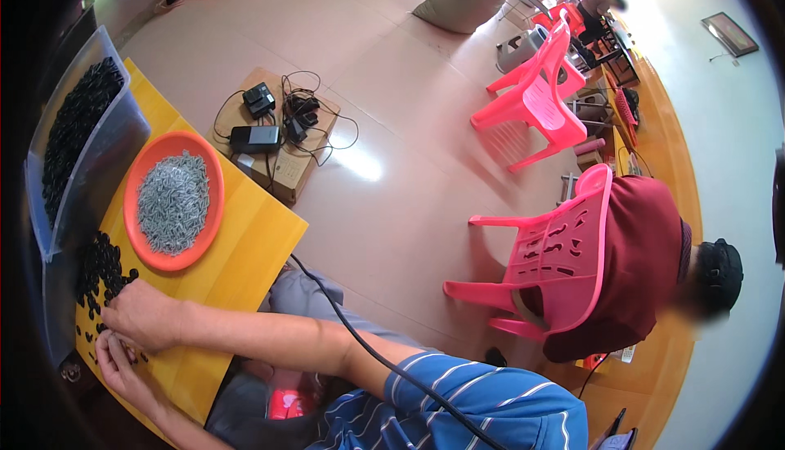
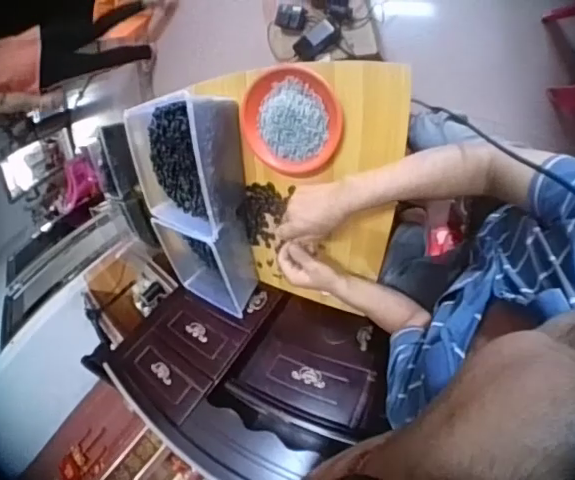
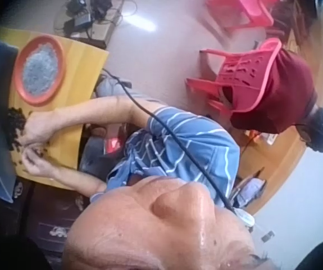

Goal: The person sorts small black plastic components and metallic pins by hand from a table into specific plastic bins.

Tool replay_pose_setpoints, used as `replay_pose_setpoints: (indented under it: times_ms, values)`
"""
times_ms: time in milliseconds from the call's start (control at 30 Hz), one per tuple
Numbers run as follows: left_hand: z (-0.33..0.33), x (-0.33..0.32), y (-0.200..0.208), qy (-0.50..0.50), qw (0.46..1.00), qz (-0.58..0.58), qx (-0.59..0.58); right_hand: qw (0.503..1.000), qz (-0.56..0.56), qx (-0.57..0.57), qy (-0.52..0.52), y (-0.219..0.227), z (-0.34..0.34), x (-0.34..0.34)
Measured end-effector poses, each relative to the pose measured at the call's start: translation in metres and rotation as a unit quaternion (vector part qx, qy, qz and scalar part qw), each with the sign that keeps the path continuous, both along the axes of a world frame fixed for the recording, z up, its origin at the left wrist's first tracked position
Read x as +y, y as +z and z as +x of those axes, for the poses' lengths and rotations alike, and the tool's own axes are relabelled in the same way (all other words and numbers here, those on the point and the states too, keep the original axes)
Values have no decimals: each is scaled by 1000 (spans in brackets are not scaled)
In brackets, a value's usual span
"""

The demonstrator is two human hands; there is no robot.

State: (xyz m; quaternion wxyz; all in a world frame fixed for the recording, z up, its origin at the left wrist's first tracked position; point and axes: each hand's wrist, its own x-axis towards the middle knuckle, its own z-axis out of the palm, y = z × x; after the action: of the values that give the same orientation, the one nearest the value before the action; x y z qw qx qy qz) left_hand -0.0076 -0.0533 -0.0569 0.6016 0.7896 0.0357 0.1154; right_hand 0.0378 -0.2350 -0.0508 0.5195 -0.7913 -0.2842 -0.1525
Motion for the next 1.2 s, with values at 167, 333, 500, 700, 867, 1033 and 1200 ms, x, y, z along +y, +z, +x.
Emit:
replay_pose_setpoints:
  times_ms: [167, 333, 500, 700, 867, 1033, 1200]
  values:
    - [1, -6, 0, 1, 998, 54, -23, 999, -18, 19, 23, 1, 2, -8]
    - [8, -4, -3, -16, 996, 87, -13, 999, -29, 29, 5, -1, 4, -13]
    - [8, -8, 1, 6, 993, 116, -22, 997, -39, 48, -34, -7, 6, -12]
    - [9, 6, -2, 9, 995, 99, -20, 996, 43, 31, -75, 4, 14, -30]
    - [4, -4, 3, 26, 997, 67, -27, 979, 74, 1, -192, 15, 30, -56]
    - [1, 4, 0, 40, 999, 25, -26, 957, 137, -37, -253, 21, 39, -79]
    - [-2, -14, 12, -12, 999, 17, -39, 948, 77, -25, -306, 25, 38, -94]
